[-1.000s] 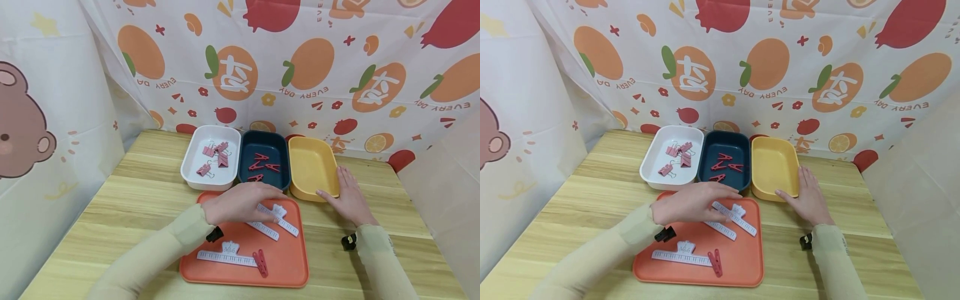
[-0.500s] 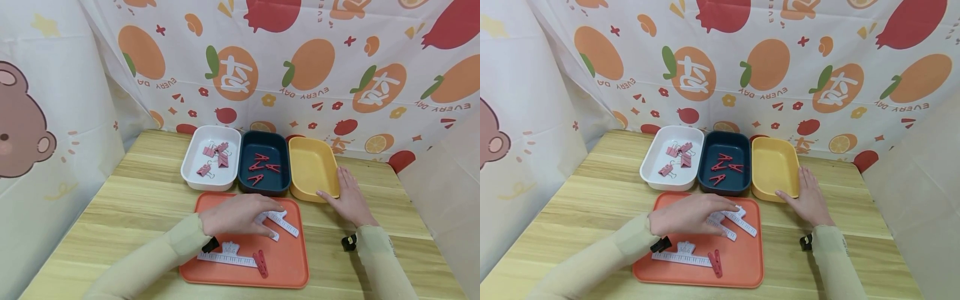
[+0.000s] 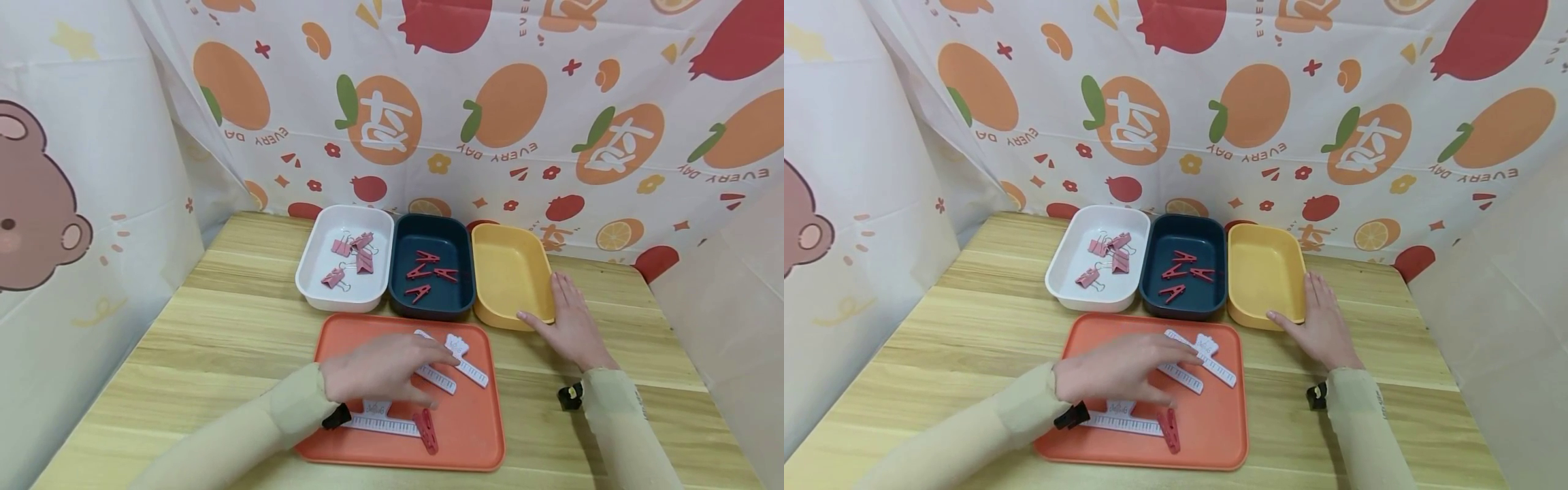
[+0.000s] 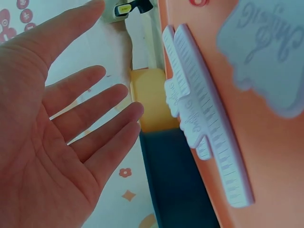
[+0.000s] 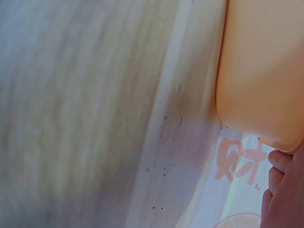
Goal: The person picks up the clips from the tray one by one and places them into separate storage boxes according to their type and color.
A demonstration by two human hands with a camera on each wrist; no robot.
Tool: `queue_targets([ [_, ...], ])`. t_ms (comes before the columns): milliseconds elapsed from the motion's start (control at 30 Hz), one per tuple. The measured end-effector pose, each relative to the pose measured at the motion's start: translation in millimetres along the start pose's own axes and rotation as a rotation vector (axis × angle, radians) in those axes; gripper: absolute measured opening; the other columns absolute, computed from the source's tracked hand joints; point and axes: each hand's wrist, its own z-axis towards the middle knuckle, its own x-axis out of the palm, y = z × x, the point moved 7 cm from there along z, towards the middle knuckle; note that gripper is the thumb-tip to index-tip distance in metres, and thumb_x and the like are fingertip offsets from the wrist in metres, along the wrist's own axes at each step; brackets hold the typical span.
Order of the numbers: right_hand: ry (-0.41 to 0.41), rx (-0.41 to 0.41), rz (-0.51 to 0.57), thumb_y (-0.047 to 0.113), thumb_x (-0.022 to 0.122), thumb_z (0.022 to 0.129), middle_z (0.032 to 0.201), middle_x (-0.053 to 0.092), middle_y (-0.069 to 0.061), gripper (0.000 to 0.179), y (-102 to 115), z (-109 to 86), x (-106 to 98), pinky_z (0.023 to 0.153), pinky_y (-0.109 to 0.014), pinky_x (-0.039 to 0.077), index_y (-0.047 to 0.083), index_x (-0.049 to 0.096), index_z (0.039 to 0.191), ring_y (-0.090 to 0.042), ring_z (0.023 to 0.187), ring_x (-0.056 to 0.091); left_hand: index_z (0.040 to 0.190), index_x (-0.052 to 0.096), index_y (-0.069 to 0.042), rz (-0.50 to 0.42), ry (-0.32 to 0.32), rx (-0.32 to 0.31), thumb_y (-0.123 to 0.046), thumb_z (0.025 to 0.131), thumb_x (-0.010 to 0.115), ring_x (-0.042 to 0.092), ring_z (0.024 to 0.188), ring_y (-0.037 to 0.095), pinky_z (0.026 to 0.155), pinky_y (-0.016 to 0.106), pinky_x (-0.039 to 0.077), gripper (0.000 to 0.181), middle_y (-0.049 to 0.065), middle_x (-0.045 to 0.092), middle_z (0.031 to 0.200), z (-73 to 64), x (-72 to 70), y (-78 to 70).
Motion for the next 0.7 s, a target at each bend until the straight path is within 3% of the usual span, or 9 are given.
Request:
queue_targets([
  [300,-0.001,0.002,0.001,0.067,0.057,0.094,0.166,0.008,-0.027,0.111,1,0.2,0,0.121,-0.053,0.002,-0.004,0.003,0.160,-0.040,0.153,0.003,0.140,0.063,-0.022,-0.059,0.051,0.049,-0.036,0.085,0.085,0.054,0.121,0.003,0.099,0.025,0.048,0.060,-0.016,0.061,0.134,-5.2,14.9,-5.1],
  [400,-0.008,-0.003,0.003,0.067,0.057,0.094,0.165,0.009,-0.028,0.111,1,-0.1,-1,0.121,-0.054,0.003,-0.004,0.003,0.160,-0.041,0.153,0.004,0.138,0.065,-0.020,-0.063,0.064,0.079,-0.036,0.084,0.085,0.056,0.119,0.003,0.097,0.022,0.048,0.059,-0.014,0.063,0.132,-5.5,19.8,-7.6],
  [700,-0.012,-0.009,0.004,0.066,0.058,0.094,0.166,0.009,-0.027,0.111,2,-0.2,-2,0.121,-0.053,0.003,-0.005,0.005,0.160,-0.041,0.153,0.004,0.134,0.069,-0.020,-0.042,0.096,0.094,-0.033,0.083,0.086,0.058,0.110,-0.001,0.093,0.021,0.050,0.055,-0.014,0.066,0.124,-5.0,28.2,-8.7],
])
